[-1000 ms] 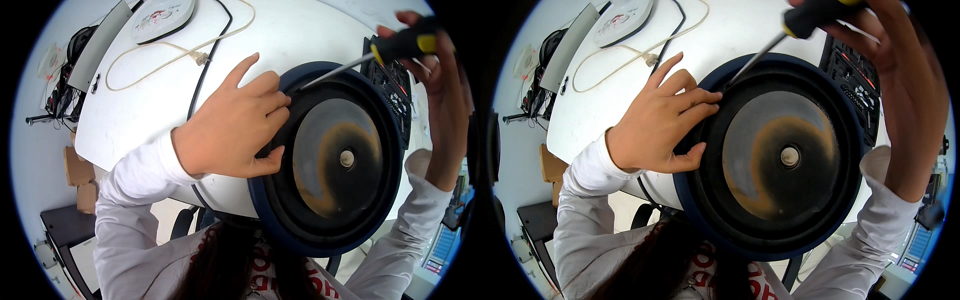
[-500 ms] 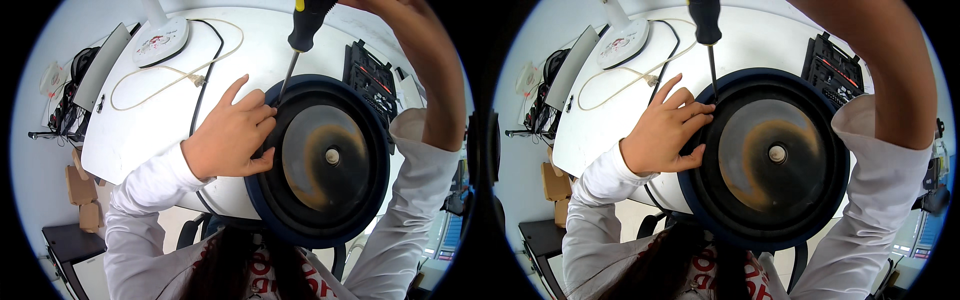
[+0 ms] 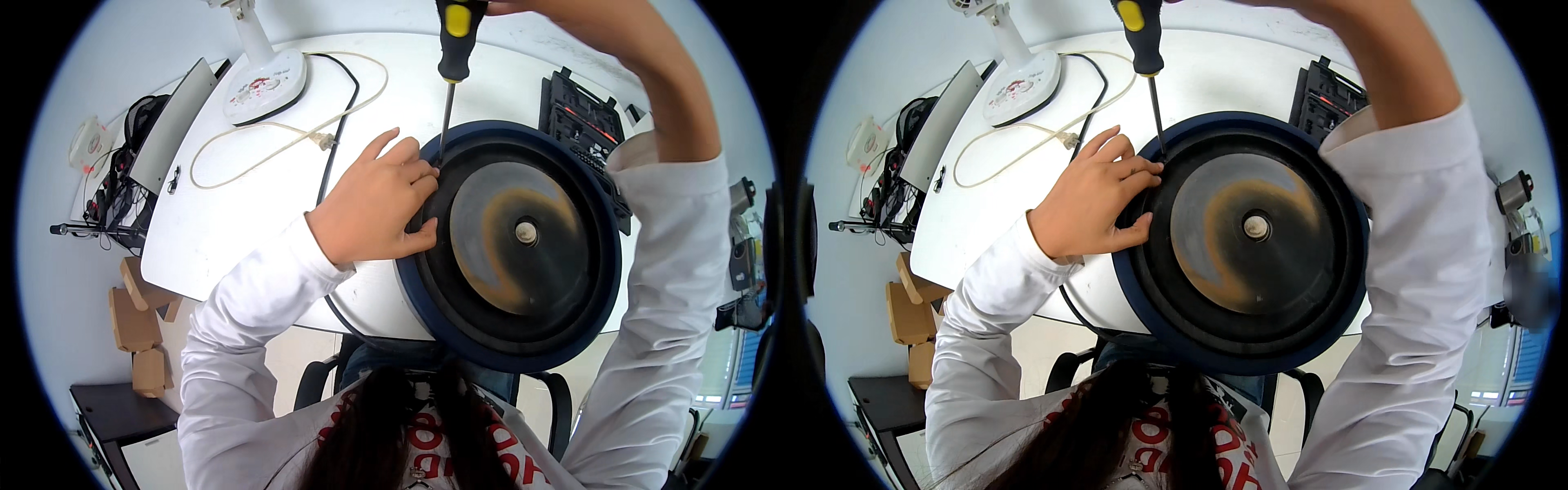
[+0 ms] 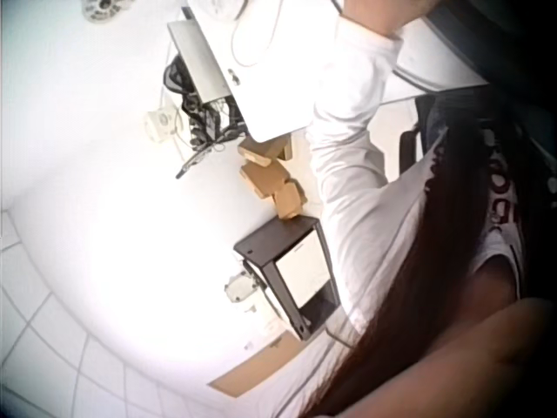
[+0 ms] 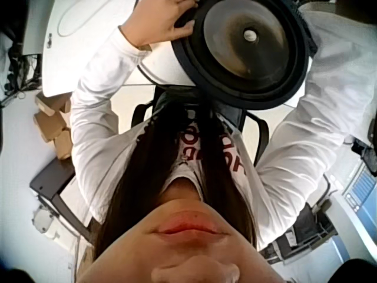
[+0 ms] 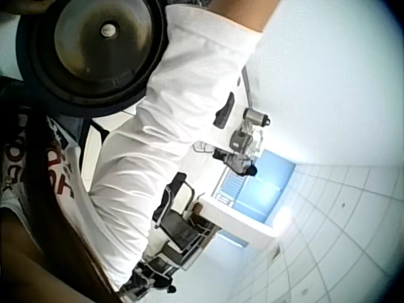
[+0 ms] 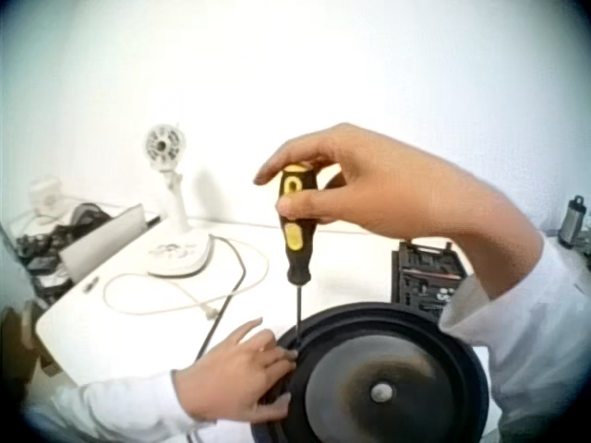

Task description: The person holds a large blue speaker, flips it to inspect the back, and uses a screwdriver to tighten screws around the rim. They rotate the speaker to access different screw locations and finish by placing it on the table.

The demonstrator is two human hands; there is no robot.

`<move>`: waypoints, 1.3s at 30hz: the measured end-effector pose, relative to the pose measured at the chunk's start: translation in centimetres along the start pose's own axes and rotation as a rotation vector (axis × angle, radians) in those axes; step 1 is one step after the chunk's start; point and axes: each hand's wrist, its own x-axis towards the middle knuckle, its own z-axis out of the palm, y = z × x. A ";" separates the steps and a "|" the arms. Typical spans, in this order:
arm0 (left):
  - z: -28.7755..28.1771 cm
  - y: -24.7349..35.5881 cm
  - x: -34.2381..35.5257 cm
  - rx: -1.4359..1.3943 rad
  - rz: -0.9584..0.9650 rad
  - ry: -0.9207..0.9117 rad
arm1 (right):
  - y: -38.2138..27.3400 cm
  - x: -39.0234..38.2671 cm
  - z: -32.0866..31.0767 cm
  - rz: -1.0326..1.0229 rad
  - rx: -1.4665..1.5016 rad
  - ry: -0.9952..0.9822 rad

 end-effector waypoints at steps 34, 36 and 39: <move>-5.0 0.9 9.3 -1.089 -0.218 0.688 | 0.3 0.5 -0.2 0.101 0.067 -0.112; -4.5 0.2 10.1 -1.066 -0.241 0.773 | -0.2 0.1 -0.3 0.053 0.161 -0.085; -4.7 -0.7 10.6 -1.270 -0.268 0.583 | -0.4 -0.7 -1.5 0.153 0.368 -0.147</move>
